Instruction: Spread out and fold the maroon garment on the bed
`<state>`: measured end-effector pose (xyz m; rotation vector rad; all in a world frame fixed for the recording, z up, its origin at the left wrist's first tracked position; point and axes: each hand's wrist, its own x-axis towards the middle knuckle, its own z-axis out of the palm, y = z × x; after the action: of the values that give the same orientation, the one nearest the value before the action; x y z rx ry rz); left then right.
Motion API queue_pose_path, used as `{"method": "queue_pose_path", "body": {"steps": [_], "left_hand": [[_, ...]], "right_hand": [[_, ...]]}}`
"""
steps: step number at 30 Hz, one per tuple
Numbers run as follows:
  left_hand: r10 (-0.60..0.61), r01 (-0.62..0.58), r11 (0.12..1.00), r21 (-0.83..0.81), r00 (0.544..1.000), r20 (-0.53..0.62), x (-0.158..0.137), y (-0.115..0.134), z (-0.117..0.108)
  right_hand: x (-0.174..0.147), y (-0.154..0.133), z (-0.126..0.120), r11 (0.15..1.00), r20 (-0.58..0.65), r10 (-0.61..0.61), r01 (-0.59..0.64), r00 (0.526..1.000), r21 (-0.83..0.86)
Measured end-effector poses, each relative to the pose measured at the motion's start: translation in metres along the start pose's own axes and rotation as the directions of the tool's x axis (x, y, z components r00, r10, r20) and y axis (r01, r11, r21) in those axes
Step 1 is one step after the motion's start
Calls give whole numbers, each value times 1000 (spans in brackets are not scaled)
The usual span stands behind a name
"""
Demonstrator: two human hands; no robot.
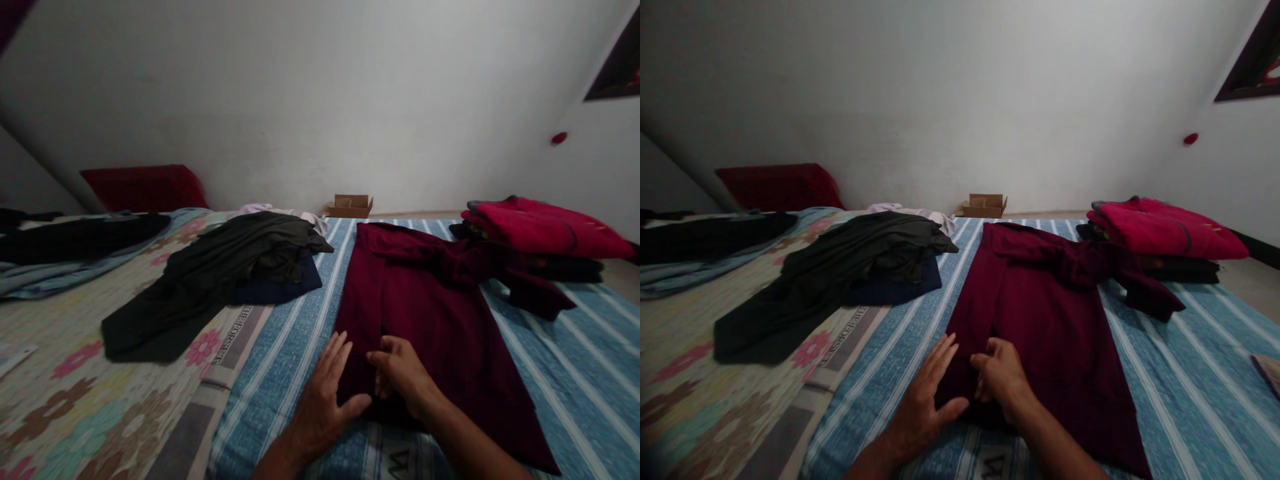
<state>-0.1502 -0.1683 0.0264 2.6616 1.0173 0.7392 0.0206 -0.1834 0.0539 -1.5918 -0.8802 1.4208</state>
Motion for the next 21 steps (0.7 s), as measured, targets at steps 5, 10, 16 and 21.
{"method": "queue_pose_path", "body": {"steps": [5,10,16,21], "left_hand": [[-130,131,991,27,991,-39,-15,-2,3],[-139,160,982,96,971,-192,-18,-5,11],[-119,149,981,125,968,-220,-18,-5,12],[-148,160,968,194,986,-76,-19,-2,8]], "right_hand": [[3,6,-2,998,57,56,-54,997,-20],[4,9,-1,998,80,65,-66,995,8],[5,7,-1,999,-6,-28,28,1000,-30],[8,13,-5,997,6,58,-58,998,-58]]}}
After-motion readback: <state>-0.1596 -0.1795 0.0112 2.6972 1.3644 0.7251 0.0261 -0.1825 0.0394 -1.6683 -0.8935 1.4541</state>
